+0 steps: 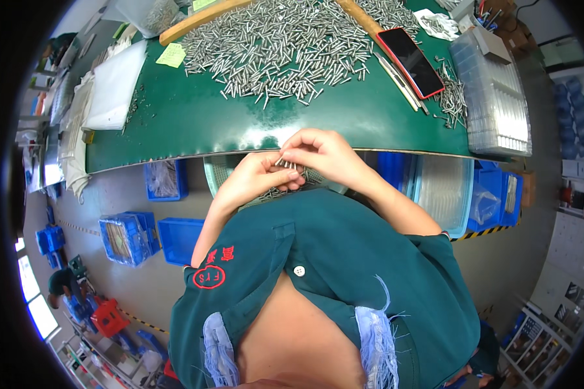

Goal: Inspecting and sorting small metal components on a workbench.

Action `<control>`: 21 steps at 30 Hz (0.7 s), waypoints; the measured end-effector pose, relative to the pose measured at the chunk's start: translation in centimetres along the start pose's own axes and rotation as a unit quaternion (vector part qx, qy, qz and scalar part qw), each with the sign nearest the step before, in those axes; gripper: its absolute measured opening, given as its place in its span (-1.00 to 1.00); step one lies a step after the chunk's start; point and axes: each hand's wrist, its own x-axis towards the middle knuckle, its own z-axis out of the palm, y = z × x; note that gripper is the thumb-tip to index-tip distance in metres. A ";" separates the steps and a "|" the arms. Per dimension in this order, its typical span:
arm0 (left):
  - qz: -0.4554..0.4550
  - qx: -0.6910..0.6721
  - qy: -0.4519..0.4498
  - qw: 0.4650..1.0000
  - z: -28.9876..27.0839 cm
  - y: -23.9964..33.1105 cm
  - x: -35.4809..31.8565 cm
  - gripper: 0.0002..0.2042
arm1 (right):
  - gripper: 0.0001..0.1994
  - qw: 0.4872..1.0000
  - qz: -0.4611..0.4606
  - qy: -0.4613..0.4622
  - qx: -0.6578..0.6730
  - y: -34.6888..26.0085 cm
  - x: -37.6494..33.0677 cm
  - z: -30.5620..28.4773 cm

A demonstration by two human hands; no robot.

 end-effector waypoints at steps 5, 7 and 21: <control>0.011 -0.046 -0.029 0.998 -1.3 0.1 -0.6 -0.80 | -0.81 0.873 0.167 -0.005 0.457 1.3 -0.3 -0.5; 0.023 -0.028 0.015 0.999 -1.8 0.1 -0.6 -0.79 | -0.80 0.859 0.182 -0.006 0.479 1.5 -0.3 -0.5; 0.080 -0.008 0.133 0.988 -3.6 0.0 -0.7 -0.76 | -0.87 0.983 0.038 -0.009 0.181 -0.2 -0.5 -0.4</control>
